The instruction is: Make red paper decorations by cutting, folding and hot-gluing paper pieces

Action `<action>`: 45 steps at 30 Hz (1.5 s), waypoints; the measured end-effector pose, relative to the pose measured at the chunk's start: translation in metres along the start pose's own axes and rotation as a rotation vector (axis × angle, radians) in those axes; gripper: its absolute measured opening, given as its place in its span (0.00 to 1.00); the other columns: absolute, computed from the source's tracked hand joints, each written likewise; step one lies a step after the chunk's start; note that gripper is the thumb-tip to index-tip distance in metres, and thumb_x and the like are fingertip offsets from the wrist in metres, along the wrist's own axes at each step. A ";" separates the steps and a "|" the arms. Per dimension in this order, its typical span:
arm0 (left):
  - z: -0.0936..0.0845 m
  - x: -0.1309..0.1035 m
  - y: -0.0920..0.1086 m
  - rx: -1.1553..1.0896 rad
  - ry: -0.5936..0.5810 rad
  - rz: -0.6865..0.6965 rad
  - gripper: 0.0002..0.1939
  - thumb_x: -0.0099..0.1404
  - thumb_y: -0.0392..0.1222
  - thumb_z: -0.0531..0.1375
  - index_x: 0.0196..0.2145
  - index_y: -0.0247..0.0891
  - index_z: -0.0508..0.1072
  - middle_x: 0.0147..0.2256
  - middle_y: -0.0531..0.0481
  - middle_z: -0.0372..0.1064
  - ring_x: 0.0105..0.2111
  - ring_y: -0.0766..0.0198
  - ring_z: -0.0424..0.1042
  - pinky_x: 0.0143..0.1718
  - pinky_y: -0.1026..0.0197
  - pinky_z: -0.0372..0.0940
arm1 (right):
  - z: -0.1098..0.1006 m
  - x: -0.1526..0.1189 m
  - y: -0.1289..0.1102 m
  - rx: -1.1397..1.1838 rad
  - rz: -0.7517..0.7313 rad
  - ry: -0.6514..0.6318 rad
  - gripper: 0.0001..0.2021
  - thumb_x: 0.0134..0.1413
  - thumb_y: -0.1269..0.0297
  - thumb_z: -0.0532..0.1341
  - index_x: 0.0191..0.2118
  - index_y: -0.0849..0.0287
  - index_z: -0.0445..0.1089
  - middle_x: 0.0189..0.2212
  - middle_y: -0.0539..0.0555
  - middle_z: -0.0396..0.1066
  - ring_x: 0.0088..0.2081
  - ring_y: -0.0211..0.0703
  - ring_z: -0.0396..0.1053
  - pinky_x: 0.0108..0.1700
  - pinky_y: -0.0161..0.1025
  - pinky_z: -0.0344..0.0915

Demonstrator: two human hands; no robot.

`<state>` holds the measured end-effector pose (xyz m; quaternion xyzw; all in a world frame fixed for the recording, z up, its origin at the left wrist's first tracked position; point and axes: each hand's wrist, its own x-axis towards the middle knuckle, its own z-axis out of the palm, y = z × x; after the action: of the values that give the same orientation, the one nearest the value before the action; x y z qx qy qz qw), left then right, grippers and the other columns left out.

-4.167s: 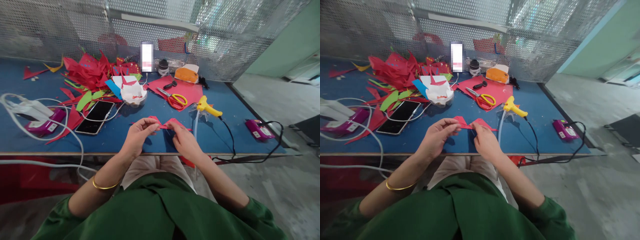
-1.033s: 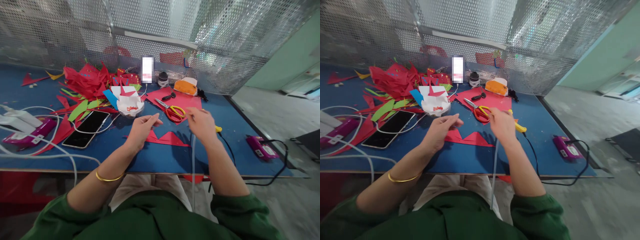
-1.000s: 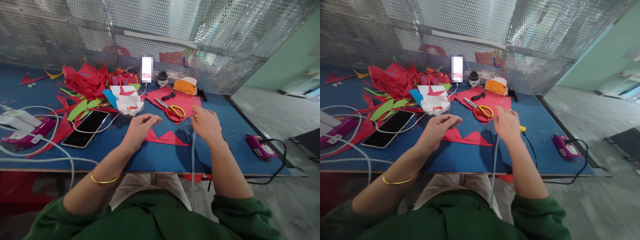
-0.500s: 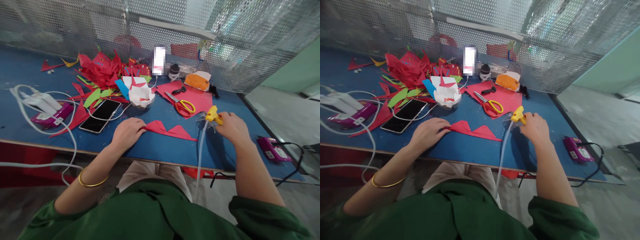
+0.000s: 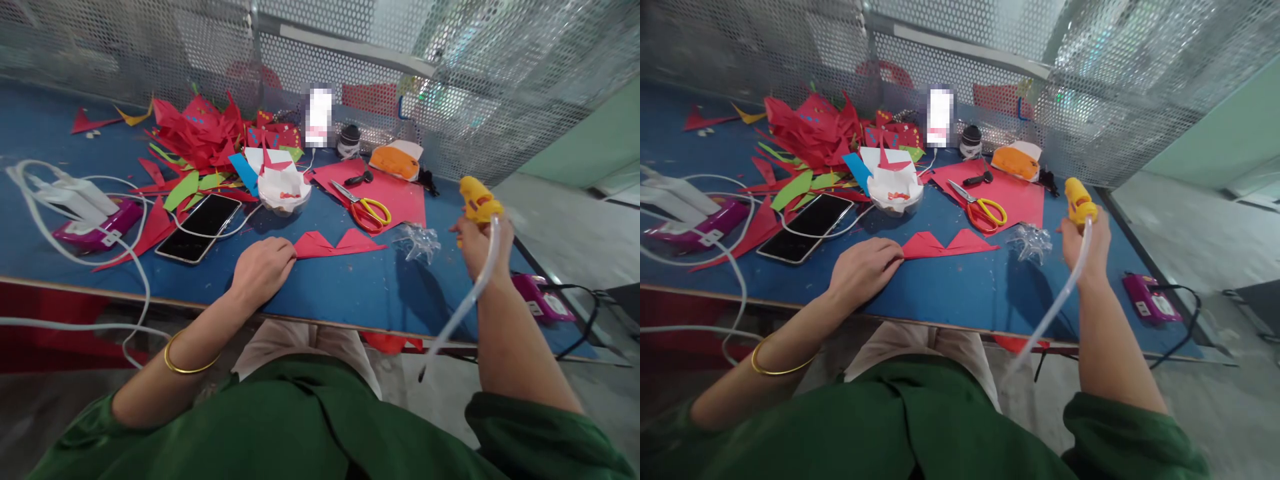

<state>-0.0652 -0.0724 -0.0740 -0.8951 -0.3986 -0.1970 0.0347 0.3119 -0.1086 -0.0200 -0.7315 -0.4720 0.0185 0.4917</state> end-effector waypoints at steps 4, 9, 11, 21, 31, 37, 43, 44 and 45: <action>0.002 -0.005 -0.001 0.018 0.042 0.023 0.11 0.69 0.36 0.55 0.38 0.39 0.78 0.42 0.48 0.77 0.39 0.56 0.74 0.37 0.55 0.67 | 0.013 -0.017 -0.024 0.399 0.112 -0.232 0.08 0.47 0.61 0.60 0.33 0.59 0.69 0.30 0.53 0.71 0.24 0.36 0.63 0.26 0.36 0.59; 0.002 -0.009 -0.001 0.051 0.050 0.022 0.12 0.69 0.35 0.55 0.40 0.41 0.79 0.40 0.49 0.77 0.38 0.57 0.73 0.34 0.56 0.66 | 0.033 -0.054 -0.051 0.548 0.192 -0.686 0.16 0.49 0.51 0.66 0.36 0.59 0.73 0.30 0.53 0.75 0.21 0.35 0.65 0.23 0.34 0.60; 0.001 -0.010 0.001 0.083 0.052 0.035 0.13 0.69 0.34 0.54 0.40 0.40 0.79 0.39 0.49 0.77 0.37 0.57 0.73 0.33 0.57 0.65 | 0.042 -0.070 -0.058 0.505 0.178 -0.837 0.18 0.52 0.47 0.64 0.37 0.60 0.74 0.29 0.54 0.75 0.22 0.36 0.66 0.24 0.35 0.62; -0.001 -0.016 0.001 0.020 0.043 0.137 0.14 0.70 0.34 0.53 0.40 0.36 0.79 0.39 0.44 0.77 0.38 0.55 0.73 0.35 0.55 0.65 | 0.066 -0.117 -0.062 0.059 -0.128 -0.790 0.19 0.59 0.46 0.58 0.33 0.58 0.72 0.30 0.54 0.74 0.27 0.41 0.69 0.29 0.37 0.65; -0.004 -0.022 0.002 -0.124 0.118 0.116 0.14 0.67 0.31 0.53 0.40 0.33 0.79 0.42 0.42 0.77 0.41 0.56 0.74 0.41 0.55 0.71 | 0.068 -0.124 -0.068 -0.001 -0.274 -0.828 0.14 0.62 0.50 0.58 0.35 0.56 0.70 0.30 0.52 0.71 0.29 0.40 0.68 0.32 0.37 0.64; -0.006 -0.027 0.000 -0.160 0.121 0.100 0.15 0.67 0.30 0.52 0.42 0.34 0.79 0.42 0.43 0.78 0.44 0.56 0.75 0.45 0.55 0.72 | 0.069 -0.126 -0.068 0.005 -0.177 -0.887 0.15 0.61 0.48 0.59 0.34 0.56 0.67 0.26 0.49 0.68 0.25 0.37 0.64 0.27 0.35 0.61; -0.006 -0.027 -0.004 -0.229 0.152 0.085 0.15 0.65 0.29 0.52 0.39 0.35 0.79 0.41 0.45 0.79 0.43 0.56 0.75 0.46 0.53 0.73 | 0.073 -0.126 -0.072 -0.044 -0.292 -0.879 0.15 0.62 0.49 0.57 0.33 0.55 0.67 0.29 0.51 0.70 0.27 0.39 0.67 0.30 0.37 0.62; -0.006 -0.027 -0.004 -0.241 0.158 0.081 0.15 0.65 0.29 0.52 0.39 0.36 0.79 0.41 0.45 0.79 0.43 0.56 0.76 0.45 0.53 0.74 | 0.074 -0.126 -0.073 -0.051 -0.300 -0.881 0.15 0.63 0.49 0.57 0.33 0.55 0.67 0.29 0.51 0.71 0.28 0.39 0.67 0.30 0.37 0.62; -0.005 -0.027 -0.005 -0.251 0.165 0.076 0.15 0.65 0.29 0.52 0.39 0.36 0.79 0.41 0.45 0.79 0.43 0.56 0.76 0.45 0.53 0.74 | 0.075 -0.127 -0.073 -0.054 -0.304 -0.882 0.15 0.63 0.50 0.57 0.33 0.55 0.67 0.30 0.51 0.71 0.28 0.40 0.68 0.31 0.37 0.62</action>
<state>-0.0866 -0.0893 -0.0800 -0.8876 -0.3322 -0.3167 -0.0374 0.1558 -0.1408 -0.0599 -0.5889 -0.7381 0.2432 0.2218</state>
